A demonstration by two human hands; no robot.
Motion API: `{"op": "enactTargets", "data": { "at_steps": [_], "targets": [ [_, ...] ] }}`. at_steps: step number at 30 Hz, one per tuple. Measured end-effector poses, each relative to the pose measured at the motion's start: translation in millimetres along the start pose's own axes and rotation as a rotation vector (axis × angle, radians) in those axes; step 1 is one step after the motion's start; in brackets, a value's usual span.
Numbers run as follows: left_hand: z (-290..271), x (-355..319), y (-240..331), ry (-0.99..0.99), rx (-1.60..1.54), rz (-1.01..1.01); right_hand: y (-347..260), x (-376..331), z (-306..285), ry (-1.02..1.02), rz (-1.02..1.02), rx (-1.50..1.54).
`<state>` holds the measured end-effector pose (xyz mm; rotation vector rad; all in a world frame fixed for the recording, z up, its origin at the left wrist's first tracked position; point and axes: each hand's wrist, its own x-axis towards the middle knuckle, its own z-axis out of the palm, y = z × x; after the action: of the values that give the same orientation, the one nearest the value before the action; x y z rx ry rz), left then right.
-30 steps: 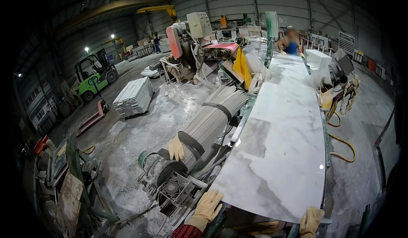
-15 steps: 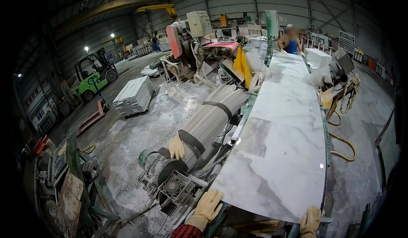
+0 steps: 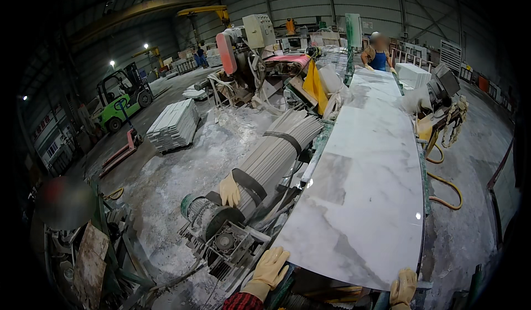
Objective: The person feeds large white stone slabs into a processing machine and retrieves them after they pass through. The person repeats this action with multiple slabs in a factory setting.
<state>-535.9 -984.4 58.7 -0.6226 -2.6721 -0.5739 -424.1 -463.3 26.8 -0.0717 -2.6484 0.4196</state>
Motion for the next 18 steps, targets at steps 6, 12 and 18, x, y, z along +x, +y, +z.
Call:
{"op": "enactTargets", "data": {
  "at_steps": [6, 12, 18],
  "targets": [
    [-6, 1, 4, -0.047, -0.036, -0.02, 8, -9, 6, -0.014, 0.018, -0.012],
    [-2, -5, 0, -0.044, -0.025, -0.015, 5, -11, 2, 0.012, -0.04, -0.088],
    [-3, -8, 3, -0.022, 0.032, -0.024, 11, -16, 4, -0.06, 0.006, -0.111]
  ]
}}
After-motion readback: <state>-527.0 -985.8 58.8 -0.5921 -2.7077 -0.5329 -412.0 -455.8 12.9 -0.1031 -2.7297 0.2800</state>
